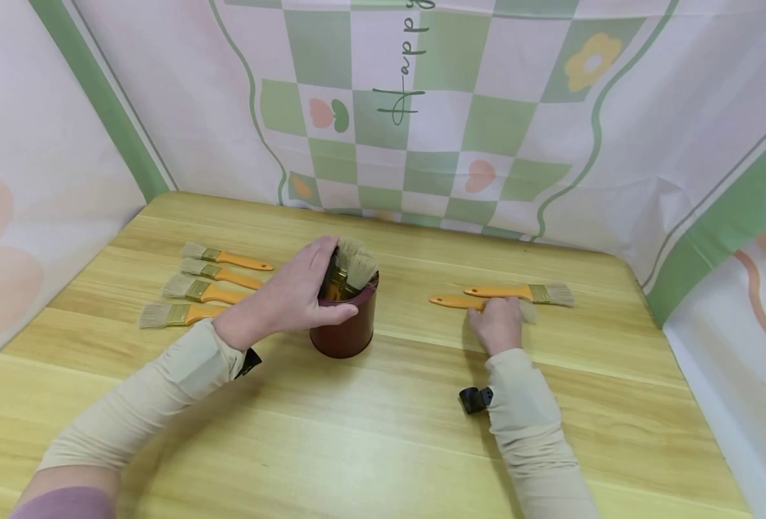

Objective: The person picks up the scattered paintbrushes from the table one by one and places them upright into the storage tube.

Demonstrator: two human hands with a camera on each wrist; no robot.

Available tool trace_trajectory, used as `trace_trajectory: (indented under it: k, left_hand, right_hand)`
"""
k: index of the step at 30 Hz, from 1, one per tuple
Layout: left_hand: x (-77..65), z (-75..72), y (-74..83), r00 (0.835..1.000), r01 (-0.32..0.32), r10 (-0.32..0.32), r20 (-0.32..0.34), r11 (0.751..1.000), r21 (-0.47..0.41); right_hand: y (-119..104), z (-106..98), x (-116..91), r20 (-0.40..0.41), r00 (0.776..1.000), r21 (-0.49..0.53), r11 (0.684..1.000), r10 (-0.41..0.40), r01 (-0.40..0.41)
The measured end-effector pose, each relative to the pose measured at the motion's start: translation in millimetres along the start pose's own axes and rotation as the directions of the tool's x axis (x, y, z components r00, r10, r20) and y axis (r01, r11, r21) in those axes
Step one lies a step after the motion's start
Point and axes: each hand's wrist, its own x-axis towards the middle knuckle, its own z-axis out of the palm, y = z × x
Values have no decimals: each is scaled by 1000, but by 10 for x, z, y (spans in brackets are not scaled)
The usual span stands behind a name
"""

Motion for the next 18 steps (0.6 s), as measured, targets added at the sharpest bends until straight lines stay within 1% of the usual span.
trace_trajectory:
  k: [2, 5, 11, 14, 16, 18]
  left_hand:
    - [0, -1, 2, 1000, -3, 3, -2, 1000, -3]
    - [-1, 0, 1, 1000, -15, 15, -8, 1000, 0]
    - [12, 8, -4, 999, -39, 39, -34, 999, -3]
    - [12, 7, -3, 998, -44, 43, -42, 999, -6]
    - [7, 4, -3, 998, -42, 42, -42, 999, -10]
    - [2, 2, -5, 999, -33, 33, -37, 999, -18]
  right_hand:
    - [1, -31, -25, 34, 999, -50, 999, 1, 1]
    - [15, -52, -58, 52, 999, -109, 994, -11, 17]
    - [23, -60, -118, 1, 998, -193, 979, -65, 64]
    - [-1, -67, -147, -17, 998, -302, 952, -66, 58]
    - [-22, -73, -159, -32, 999, -369, 929, -34, 20]
    - [-47, -90, -154, -28, 999, -421, 907, 26, -35]
